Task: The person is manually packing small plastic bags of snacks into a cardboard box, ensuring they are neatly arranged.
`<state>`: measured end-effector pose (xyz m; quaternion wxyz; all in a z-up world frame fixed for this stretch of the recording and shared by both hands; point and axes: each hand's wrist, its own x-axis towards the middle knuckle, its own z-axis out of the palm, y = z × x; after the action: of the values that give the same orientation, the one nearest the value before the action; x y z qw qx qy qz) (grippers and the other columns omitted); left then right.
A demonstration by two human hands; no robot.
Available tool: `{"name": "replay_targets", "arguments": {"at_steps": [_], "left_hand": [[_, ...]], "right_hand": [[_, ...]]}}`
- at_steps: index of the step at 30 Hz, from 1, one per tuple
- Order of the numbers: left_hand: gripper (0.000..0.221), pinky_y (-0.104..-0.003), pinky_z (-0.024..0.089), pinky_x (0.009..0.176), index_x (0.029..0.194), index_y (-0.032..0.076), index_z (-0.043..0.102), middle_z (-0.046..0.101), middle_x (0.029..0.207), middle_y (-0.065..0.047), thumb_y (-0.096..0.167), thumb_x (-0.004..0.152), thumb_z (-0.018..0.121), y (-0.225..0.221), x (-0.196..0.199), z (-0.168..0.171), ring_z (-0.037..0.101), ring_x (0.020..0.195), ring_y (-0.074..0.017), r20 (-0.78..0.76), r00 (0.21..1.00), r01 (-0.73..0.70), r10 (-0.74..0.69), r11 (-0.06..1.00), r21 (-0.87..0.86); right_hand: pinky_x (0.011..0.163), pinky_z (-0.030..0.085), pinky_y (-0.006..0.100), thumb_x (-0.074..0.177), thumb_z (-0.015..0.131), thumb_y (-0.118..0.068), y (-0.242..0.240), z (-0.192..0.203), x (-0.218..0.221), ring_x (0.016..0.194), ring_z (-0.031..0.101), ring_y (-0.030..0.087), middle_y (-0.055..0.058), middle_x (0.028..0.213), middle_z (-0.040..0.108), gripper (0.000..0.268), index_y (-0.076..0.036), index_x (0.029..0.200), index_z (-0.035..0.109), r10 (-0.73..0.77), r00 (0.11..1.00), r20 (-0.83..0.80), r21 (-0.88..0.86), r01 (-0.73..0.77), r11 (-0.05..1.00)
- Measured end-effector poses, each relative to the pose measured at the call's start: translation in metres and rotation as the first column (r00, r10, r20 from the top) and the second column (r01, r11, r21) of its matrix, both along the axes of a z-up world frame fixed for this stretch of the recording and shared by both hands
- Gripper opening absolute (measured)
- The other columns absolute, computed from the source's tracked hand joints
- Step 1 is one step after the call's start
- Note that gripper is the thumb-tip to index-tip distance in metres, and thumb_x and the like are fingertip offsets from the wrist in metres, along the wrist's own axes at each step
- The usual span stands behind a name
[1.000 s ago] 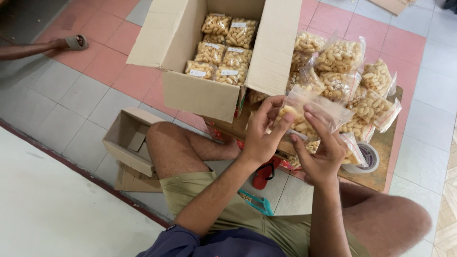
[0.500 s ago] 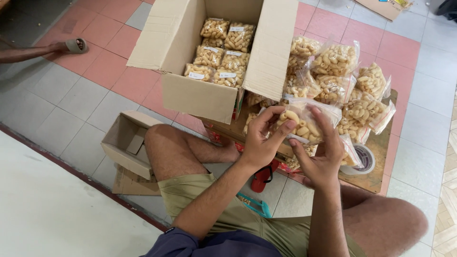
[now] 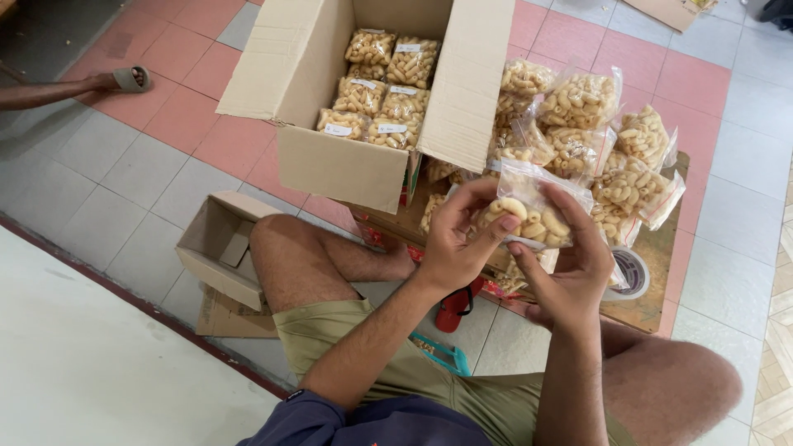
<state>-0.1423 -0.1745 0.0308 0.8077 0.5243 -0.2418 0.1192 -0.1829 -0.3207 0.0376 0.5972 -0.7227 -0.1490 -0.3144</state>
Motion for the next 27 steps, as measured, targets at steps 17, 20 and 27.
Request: {"name": "replay_targets", "arguments": {"at_steps": [17, 20, 27], "left_hand": [[0.071, -0.021, 0.057, 0.087, 0.151, 0.001, 0.042, 0.071, 0.106, -0.008, 0.013, 0.096, 0.085, -0.014, 0.007, -0.016, 0.069, 0.092, -0.0067, -0.060, 0.995, 0.062, -0.077, 0.972, -0.227], [0.073, -0.020, 0.056, 0.089, 0.160, 0.003, 0.039, 0.069, 0.112, -0.004, 0.017, 0.101, 0.080, -0.007, 0.005, -0.009, 0.067, 0.097, -0.0041, -0.059, 0.989, 0.125, -0.133, 0.985, -0.122], [0.084, -0.067, 0.021, 0.130, 0.162, 0.006, 0.044, 0.052, 0.155, -0.017, 0.044, 0.097, 0.083, 0.020, 0.014, 0.027, 0.051, 0.146, -0.0399, 0.358, 0.934, -0.194, -0.007, 0.830, 0.522]], "right_hand": [[0.119, 0.046, 0.052, 0.071, 0.101, -0.011, 0.003, 0.037, -0.001, 0.139, 0.057, 0.040, 0.024, 0.152, 0.053, 0.067, 0.001, 0.127, 0.068, -0.047, 0.999, 0.005, -0.132, 0.047, 0.990], [0.117, 0.047, 0.054, 0.076, 0.101, -0.017, -0.004, 0.037, -0.005, 0.137, 0.057, 0.041, 0.023, 0.158, 0.044, 0.061, -0.002, 0.126, 0.070, -0.102, 0.994, 0.035, -0.204, 0.107, 0.973], [0.105, 0.056, 0.050, 0.081, 0.096, -0.011, -0.013, 0.025, -0.002, 0.116, 0.076, 0.041, 0.017, 0.118, 0.077, 0.045, -0.001, 0.119, 0.075, -0.067, 0.998, 0.010, -0.147, 0.068, 0.987]]}}
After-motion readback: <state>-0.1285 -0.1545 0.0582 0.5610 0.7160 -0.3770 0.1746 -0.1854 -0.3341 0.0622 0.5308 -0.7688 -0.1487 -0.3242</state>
